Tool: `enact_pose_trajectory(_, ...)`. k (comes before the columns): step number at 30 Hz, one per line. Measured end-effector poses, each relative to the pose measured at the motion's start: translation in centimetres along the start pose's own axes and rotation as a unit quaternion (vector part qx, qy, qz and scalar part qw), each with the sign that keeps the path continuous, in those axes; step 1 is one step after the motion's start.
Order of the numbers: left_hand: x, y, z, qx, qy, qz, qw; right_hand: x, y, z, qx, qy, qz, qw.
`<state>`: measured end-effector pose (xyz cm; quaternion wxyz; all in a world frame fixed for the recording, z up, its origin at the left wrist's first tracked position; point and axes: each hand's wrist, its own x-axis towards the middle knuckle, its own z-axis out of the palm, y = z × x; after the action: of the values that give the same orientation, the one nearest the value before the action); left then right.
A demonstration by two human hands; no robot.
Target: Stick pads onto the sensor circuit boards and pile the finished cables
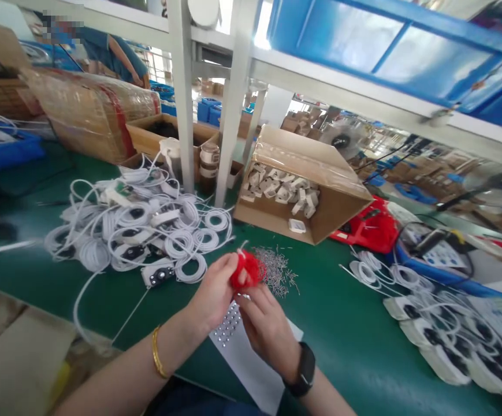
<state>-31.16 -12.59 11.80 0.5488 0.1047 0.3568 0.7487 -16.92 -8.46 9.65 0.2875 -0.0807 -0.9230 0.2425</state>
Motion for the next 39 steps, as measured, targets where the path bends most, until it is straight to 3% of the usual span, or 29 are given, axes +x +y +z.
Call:
enact_pose_trajectory(2, -0.8, -0.5, 0.0, 0.085, 0.007, 0.07, 0.994, -1.0, -0.5, -1.0, 0.008, 0.103, 0.056, 0.993)
enact_pose_trajectory(4, -1.5, -1.3, -0.1, 0.196, 0.019, 0.129, 0.972, -1.4, -0.9, -2.5, 0.026, 0.246, 0.117, 0.962)
enact_pose_trajectory(5, -1.8, -1.8, -0.1, 0.252, 0.024, 0.15, 0.956, -1.2, -1.1, -3.2, 0.036, 0.281, 0.136, 0.949)
enact_pose_trajectory(10, -3.2, -3.9, 0.8, 0.425, 0.04, 0.217, 0.878, 0.8, -1.4, -4.2, 0.066, 0.193, 0.17, 0.964)
enact_pose_trajectory(17, -3.8, -5.1, 1.2, 0.561, 0.067, 0.339, 0.752, 0.9, -1.3, -3.5, 0.085, 0.22, 0.201, 0.951)
enact_pose_trajectory(21, -3.6, -4.8, 0.9, 0.61, 0.046, 0.341, 0.713, 0.3, 0.0, -3.7, 0.101, 0.213, 0.228, 0.945)
enact_pose_trajectory(23, -3.6, -4.5, 0.9, 0.619, 0.044, 0.31, 0.721, 0.1, 1.1, -4.1, 0.117, 0.232, 0.245, 0.934)
enact_pose_trajectory(25, -3.9, -4.1, 1.1, 0.605, 0.033, 0.264, 0.751, -0.2, 2.3, -4.7, 0.154, 0.255, 0.261, 0.918)
enact_pose_trajectory(30, -4.3, -3.3, 1.9, 0.414, -0.054, 0.121, 0.901, -0.7, 2.6, -6.0, 0.167, 0.374, 0.232, 0.882)
enact_pose_trajectory(32, -4.2, -3.3, 2.1, 0.353, -0.061, 0.096, 0.929, -0.8, 1.2, -6.2, 0.155, 0.351, 0.219, 0.897)
enact_pose_trajectory(35, -4.2, -3.7, 2.1, 0.369, -0.066, 0.118, 0.92, -0.5, -0.9, -5.9, 0.161, 0.229, 0.24, 0.929)
enact_pose_trajectory(37, -4.3, -4.2, 2.0, 0.426, -0.053, 0.157, 0.89, -0.1, -1.6, -5.6, 0.157, 0.178, 0.269, 0.933)
enact_pose_trajectory(39, -4.4, -4.7, 1.8, 0.487, -0.021, 0.195, 0.851, 0.0, -1.8, -5.4, 0.161, 0.166, 0.29, 0.929)
